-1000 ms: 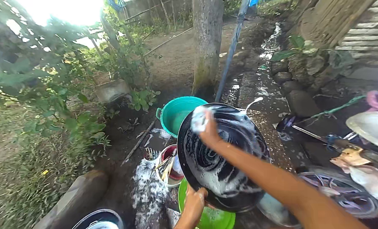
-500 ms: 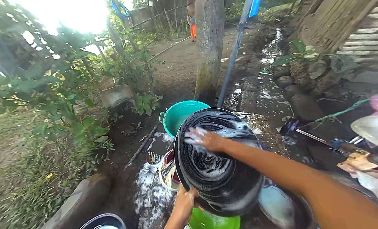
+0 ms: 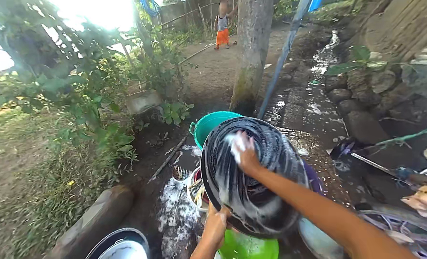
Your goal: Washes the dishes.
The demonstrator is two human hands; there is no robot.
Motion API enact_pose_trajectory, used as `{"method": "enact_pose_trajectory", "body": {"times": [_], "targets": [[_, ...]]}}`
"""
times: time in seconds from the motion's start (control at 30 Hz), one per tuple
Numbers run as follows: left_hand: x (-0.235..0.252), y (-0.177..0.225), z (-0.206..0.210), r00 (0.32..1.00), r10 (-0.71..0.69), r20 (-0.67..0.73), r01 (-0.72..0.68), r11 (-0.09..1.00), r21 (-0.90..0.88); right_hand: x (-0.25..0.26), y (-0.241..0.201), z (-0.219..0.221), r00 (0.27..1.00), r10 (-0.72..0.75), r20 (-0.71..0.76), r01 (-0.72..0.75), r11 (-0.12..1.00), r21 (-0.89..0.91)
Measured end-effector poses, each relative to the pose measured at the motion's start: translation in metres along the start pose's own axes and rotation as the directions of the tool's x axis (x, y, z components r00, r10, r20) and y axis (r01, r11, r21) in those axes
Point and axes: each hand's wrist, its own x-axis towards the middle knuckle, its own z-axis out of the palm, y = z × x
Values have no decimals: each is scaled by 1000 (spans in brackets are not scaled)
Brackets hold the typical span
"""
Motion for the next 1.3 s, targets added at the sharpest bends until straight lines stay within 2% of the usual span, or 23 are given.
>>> {"method": "enact_pose_trajectory", "body": {"times": [0.07,0.1,0.17,0.23,0.27,0.33,0.4,0.47,0.53,0.6,0.67,0.73,0.8,0.83,0.9,0.93,0.97,1.03,1.07,1.13,1.2,1.27,1.3], "targets": [[-5,0,10,999,-29,45,29,1000,-3,35,-4,-13,988,115,-103,-113,993,22],[-4,-2,15,998,-35,56,36,999,-13,34,-20,-11,991,92,-99,-84,993,84],[0,-3,16,999,-21,50,22,999,-29,-1,-69,1,1000,-27,-3,27,939,343],[9,0,3,999,46,-21,-46,999,-26,-54,-96,-1,962,-168,213,21,829,559],[13,3,-7,994,86,-64,-87,996,-15,-76,-81,-2,915,-228,334,12,841,541],[14,10,-26,983,138,-120,-138,990,13,-94,-13,-15,821,-270,503,137,948,286],[11,13,-30,985,137,-107,-136,991,16,-66,53,-40,884,-113,455,155,986,-56],[4,8,-17,994,82,-76,-82,997,9,-18,58,-56,944,108,313,-34,972,-233],[0,0,-2,997,65,-40,-65,998,3,2,11,-40,957,172,234,-144,981,-131],[4,-2,1,992,128,-18,-127,991,28,-20,-42,-8,982,-24,189,-10,984,176],[8,5,-11,981,184,-68,-182,983,41,-65,-63,7,913,-251,322,127,924,360],[9,15,-27,971,201,-131,-198,979,39,-85,-24,-4,818,-324,476,225,941,253],[7,17,-33,973,205,-109,-201,979,44,-74,27,-32,855,-207,476,223,975,24],[6,15,-31,974,206,-94,-204,978,38,-69,36,-44,874,-94,478,141,988,-63],[5,9,-25,975,204,-89,-203,979,17,-78,13,-44,849,65,524,-34,997,-69],[6,7,-22,977,197,-87,-197,980,14,-90,-7,-32,845,29,533,-47,999,21],[7,5,-20,980,187,-72,-186,982,22,-97,-25,-17,854,-81,514,12,991,136],[10,4,-16,988,152,-29,-150,987,49,-72,-37,6,849,-361,385,298,930,215],[10,3,-14,990,140,-27,-138,989,61,-42,-30,11,853,-476,214,461,880,119],[11,4,-14,988,148,-35,-145,987,65,27,4,-8,851,-525,11,522,844,-121],[12,12,-23,978,200,-66,-198,980,33,50,47,-42,921,-389,22,380,882,-278],[14,22,-31,960,258,-105,-259,966,6,17,54,-64,973,-77,217,149,929,-339],[15,24,-32,951,282,-127,-284,959,3,-10,43,-63,944,75,323,36,945,-325]]}}
